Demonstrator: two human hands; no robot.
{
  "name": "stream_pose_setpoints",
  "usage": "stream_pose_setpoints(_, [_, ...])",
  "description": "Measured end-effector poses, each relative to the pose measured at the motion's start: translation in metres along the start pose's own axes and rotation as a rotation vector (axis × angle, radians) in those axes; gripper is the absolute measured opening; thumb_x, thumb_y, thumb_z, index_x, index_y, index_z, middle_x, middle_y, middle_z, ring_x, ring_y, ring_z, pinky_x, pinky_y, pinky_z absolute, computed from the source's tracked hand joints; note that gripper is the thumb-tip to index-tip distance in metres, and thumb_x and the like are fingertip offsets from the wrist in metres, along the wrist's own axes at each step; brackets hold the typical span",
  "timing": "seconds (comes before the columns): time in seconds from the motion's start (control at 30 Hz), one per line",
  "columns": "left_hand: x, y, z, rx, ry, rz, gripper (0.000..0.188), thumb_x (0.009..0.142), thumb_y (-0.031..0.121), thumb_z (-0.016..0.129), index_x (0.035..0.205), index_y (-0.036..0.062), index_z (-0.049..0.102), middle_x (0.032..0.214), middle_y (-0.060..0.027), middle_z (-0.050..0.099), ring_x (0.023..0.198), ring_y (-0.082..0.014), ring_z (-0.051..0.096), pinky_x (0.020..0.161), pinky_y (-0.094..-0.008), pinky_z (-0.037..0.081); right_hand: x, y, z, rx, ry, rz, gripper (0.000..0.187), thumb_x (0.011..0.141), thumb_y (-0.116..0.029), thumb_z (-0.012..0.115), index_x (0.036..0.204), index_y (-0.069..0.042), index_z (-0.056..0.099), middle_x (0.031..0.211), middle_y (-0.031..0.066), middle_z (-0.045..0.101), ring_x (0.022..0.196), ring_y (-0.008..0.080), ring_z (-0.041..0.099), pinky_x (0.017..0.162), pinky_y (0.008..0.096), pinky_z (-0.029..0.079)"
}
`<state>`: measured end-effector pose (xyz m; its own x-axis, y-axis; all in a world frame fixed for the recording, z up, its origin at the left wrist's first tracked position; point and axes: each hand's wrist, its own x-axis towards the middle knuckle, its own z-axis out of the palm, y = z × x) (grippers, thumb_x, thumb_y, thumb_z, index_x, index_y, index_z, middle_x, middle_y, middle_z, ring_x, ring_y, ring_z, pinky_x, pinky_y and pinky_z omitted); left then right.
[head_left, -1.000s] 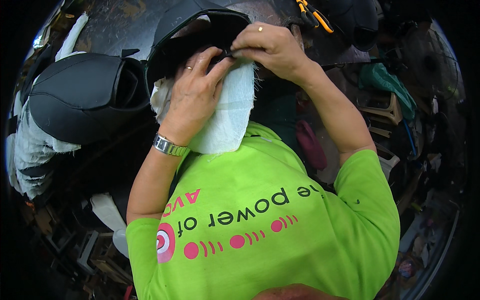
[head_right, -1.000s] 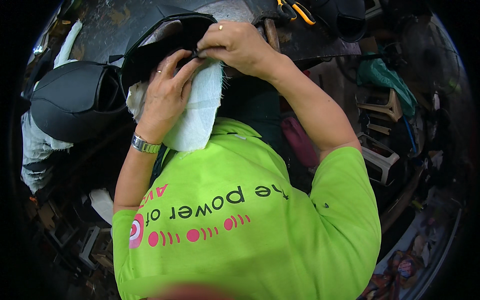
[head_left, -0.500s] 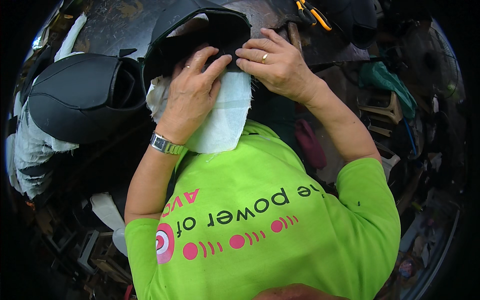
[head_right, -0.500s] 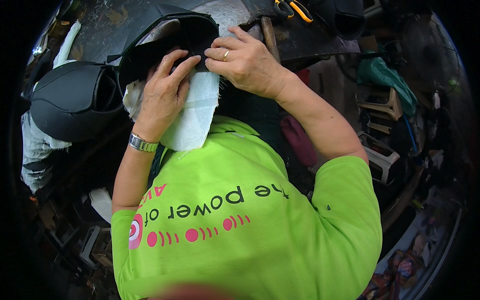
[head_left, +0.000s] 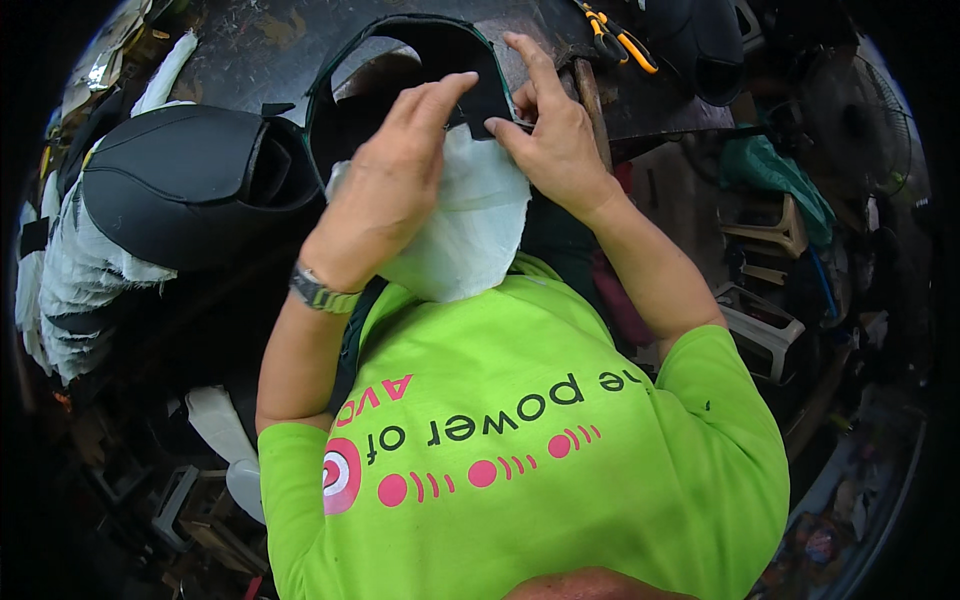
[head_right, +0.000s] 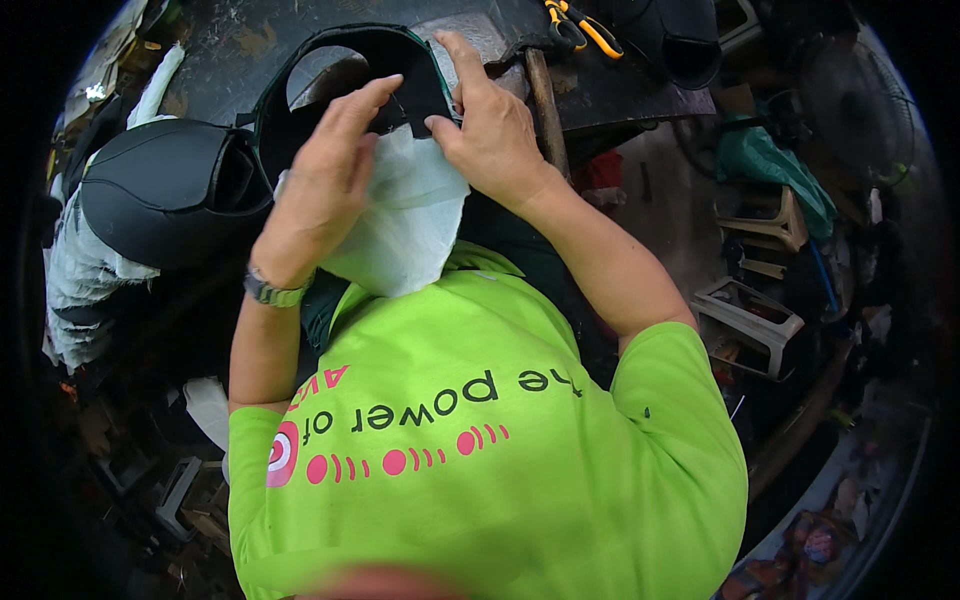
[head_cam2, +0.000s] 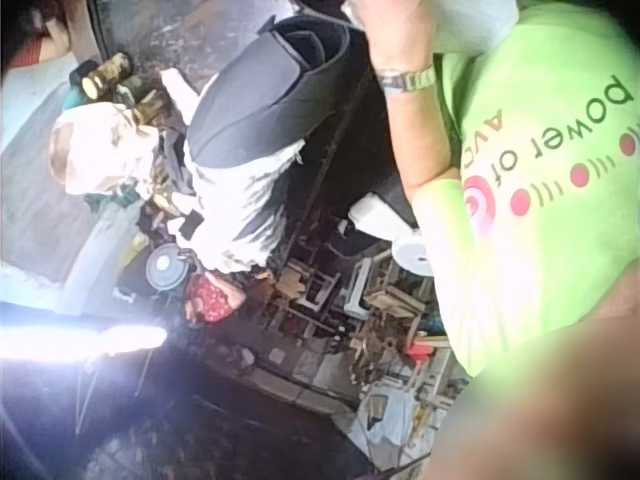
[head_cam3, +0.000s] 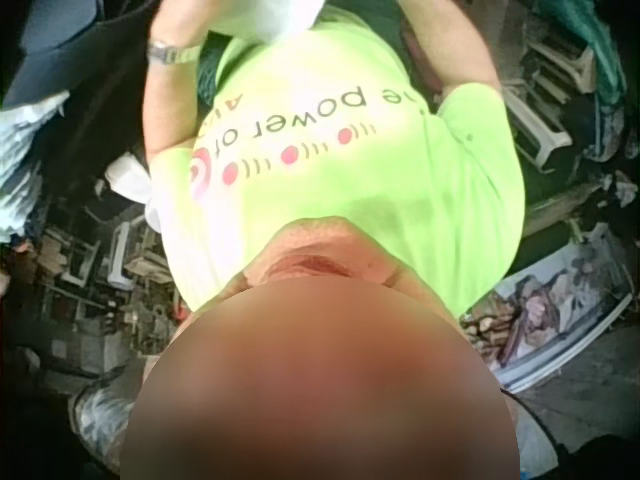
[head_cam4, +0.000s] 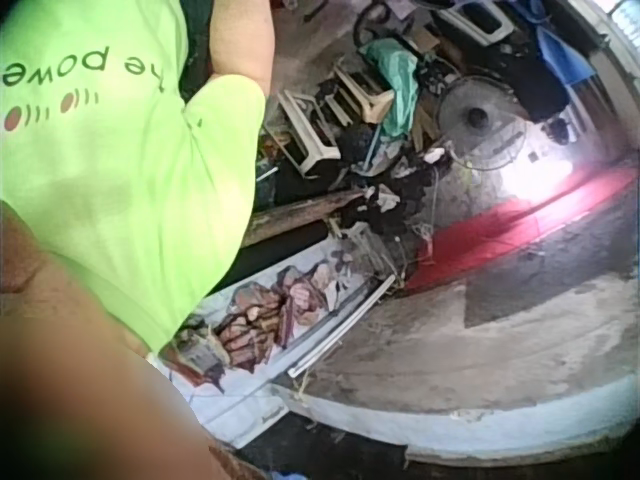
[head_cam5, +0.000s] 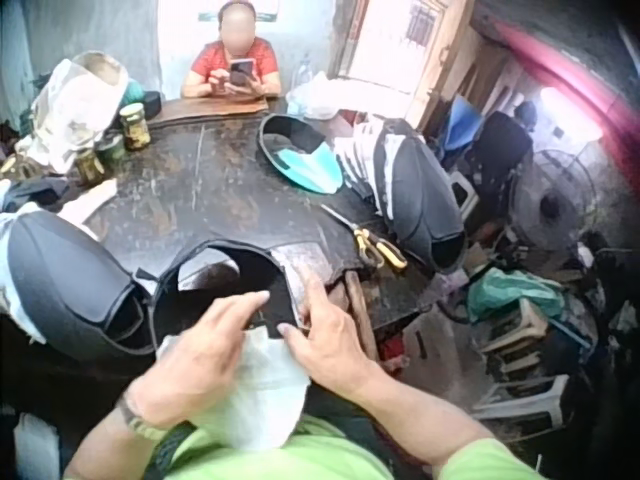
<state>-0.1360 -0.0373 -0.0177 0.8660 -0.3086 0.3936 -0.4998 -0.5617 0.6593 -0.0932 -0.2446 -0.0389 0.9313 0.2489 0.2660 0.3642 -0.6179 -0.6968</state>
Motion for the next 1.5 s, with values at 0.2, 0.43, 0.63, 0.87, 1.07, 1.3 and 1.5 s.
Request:
stream_pose_setpoints(0.2, [-0.009, -0.004, -0.040, 0.302, -0.112, -0.037, 0.028, 0.090, -0.003, 0.065, 0.117, 0.0022, 0.070, 0.131, -0.0130, 0.063, 0.109, -0.0341, 0.069, 0.093, -0.0399, 0.057, 0.049, -0.023, -0.042, -0.579, 0.344, -0.507, 0.061, 0.083, -0.002, 0.068, 0.143, -0.003, 0.054, 0.112, 0.0222, 0.067, 0.094, 0.0427, 0.065, 0.089, 0.0438, 0.054])
stream_pose_setpoints(0.43, [-0.013, -0.017, -0.011, 0.374, -0.109, -0.023, 0.034, 0.089, 0.002, 0.068, 0.122, 0.0016, 0.068, 0.133, -0.0129, 0.060, 0.124, -0.0320, 0.059, 0.106, -0.0435, 0.045, -0.004, -0.006, 0.004, -0.172, -0.137, -0.499, 0.071, 0.075, -0.030, 0.088, 0.135, -0.003, 0.060, 0.125, 0.0171, 0.065, 0.117, 0.0381, 0.061, 0.104, 0.0453, 0.047])
stream_pose_setpoints(0.63, [-0.010, -0.018, -0.001, 0.280, -0.066, -0.037, 0.026, 0.087, 0.004, 0.070, 0.113, 0.0066, 0.074, 0.130, -0.0093, 0.063, 0.121, -0.0274, 0.060, 0.101, -0.0427, 0.045, -0.017, 0.012, 0.012, -0.168, -0.040, -0.524, 0.058, 0.075, -0.033, 0.088, 0.120, -0.003, 0.067, 0.124, 0.0144, 0.065, 0.115, 0.0351, 0.060, 0.104, 0.0478, 0.044])
stream_pose_setpoints(0.87, [-0.014, -0.013, 0.005, 0.496, 0.072, 0.050, 0.018, 0.082, 0.018, 0.079, 0.099, 0.0134, 0.077, 0.103, 0.0013, 0.072, 0.103, -0.0170, 0.066, 0.097, -0.0407, 0.039, -0.014, 0.005, 0.034, -0.036, 0.162, -0.344, 0.017, 0.086, -0.009, 0.078, 0.097, 0.002, 0.072, 0.095, 0.0109, 0.071, 0.092, 0.0271, 0.066, 0.081, 0.0364, 0.052])
stream_pose_setpoints(1.07, [-0.016, -0.013, -0.001, 0.546, -0.105, 0.276, 0.023, 0.086, 0.024, 0.079, 0.104, 0.0104, 0.076, 0.106, -0.0033, 0.073, 0.098, -0.0197, 0.069, 0.094, -0.0390, 0.046, -0.017, 0.011, 0.030, 0.352, 0.119, -0.054, 0.019, 0.095, -0.011, 0.074, 0.108, 0.002, 0.074, 0.093, 0.0067, 0.073, 0.082, 0.0108, 0.064, 0.077, 0.0259, 0.051])
stream_pose_setpoints(1.3, [-0.018, 0.001, 0.025, 0.430, -0.038, 0.087, 0.018, 0.084, 0.011, 0.077, 0.097, 0.0009, 0.068, 0.104, -0.0116, 0.068, 0.095, -0.0302, 0.067, 0.082, -0.0391, 0.055, -0.015, 0.010, 0.025, 0.190, 0.052, -0.260, 0.021, 0.087, -0.005, 0.078, 0.107, 0.000, 0.076, 0.102, 0.0102, 0.075, 0.097, 0.0218, 0.069, 0.087, 0.0309, 0.054])
stream_pose_setpoints(1.5, [-0.022, 0.008, 0.048, 0.582, 0.036, 0.098, 0.012, 0.082, 0.005, 0.068, 0.091, -0.0010, 0.064, 0.095, -0.0145, 0.063, 0.091, -0.0283, 0.064, 0.084, -0.0376, 0.054, -0.016, 0.014, 0.025, 0.126, 0.022, -0.290, 0.020, 0.080, -0.008, 0.077, 0.099, -0.001, 0.078, 0.109, 0.0116, 0.075, 0.104, 0.0294, 0.066, 0.092, 0.0395, 0.053])
